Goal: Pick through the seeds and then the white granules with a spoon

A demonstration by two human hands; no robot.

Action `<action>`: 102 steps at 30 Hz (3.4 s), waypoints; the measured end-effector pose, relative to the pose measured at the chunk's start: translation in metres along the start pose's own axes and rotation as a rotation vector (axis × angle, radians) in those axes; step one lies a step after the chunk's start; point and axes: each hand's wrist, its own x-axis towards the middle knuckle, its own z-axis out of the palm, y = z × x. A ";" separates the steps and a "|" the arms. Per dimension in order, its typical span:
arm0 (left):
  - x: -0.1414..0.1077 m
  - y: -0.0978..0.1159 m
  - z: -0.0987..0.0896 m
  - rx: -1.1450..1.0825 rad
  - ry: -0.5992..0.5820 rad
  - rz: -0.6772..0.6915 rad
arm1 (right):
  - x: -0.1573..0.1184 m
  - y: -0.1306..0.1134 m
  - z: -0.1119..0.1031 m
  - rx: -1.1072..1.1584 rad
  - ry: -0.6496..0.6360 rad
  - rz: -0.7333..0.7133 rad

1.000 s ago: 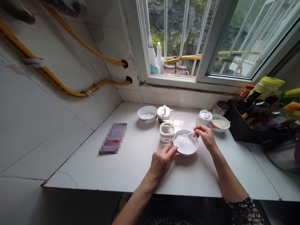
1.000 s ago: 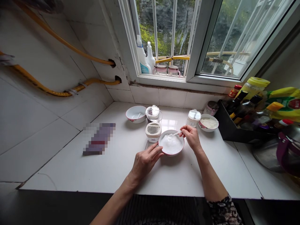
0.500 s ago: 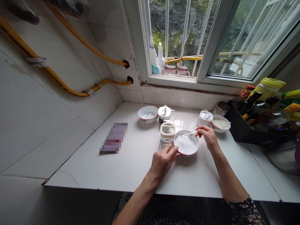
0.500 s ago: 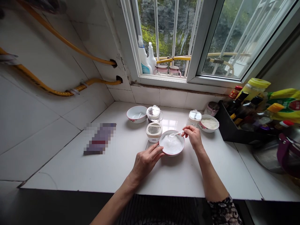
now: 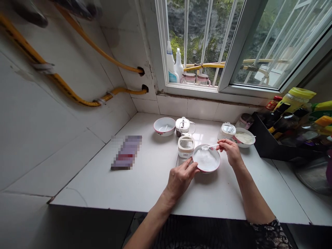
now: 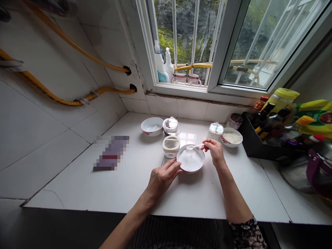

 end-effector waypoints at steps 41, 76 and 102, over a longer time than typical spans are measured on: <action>-0.002 -0.001 0.000 0.004 -0.007 -0.002 | -0.019 -0.013 -0.004 -0.335 -0.071 -0.251; 0.002 0.000 -0.002 0.016 0.024 0.019 | -0.012 -0.014 -0.005 -0.108 -0.012 -0.143; 0.002 0.001 0.000 -0.010 0.023 -0.008 | -0.022 -0.008 0.057 -0.129 -0.077 -0.387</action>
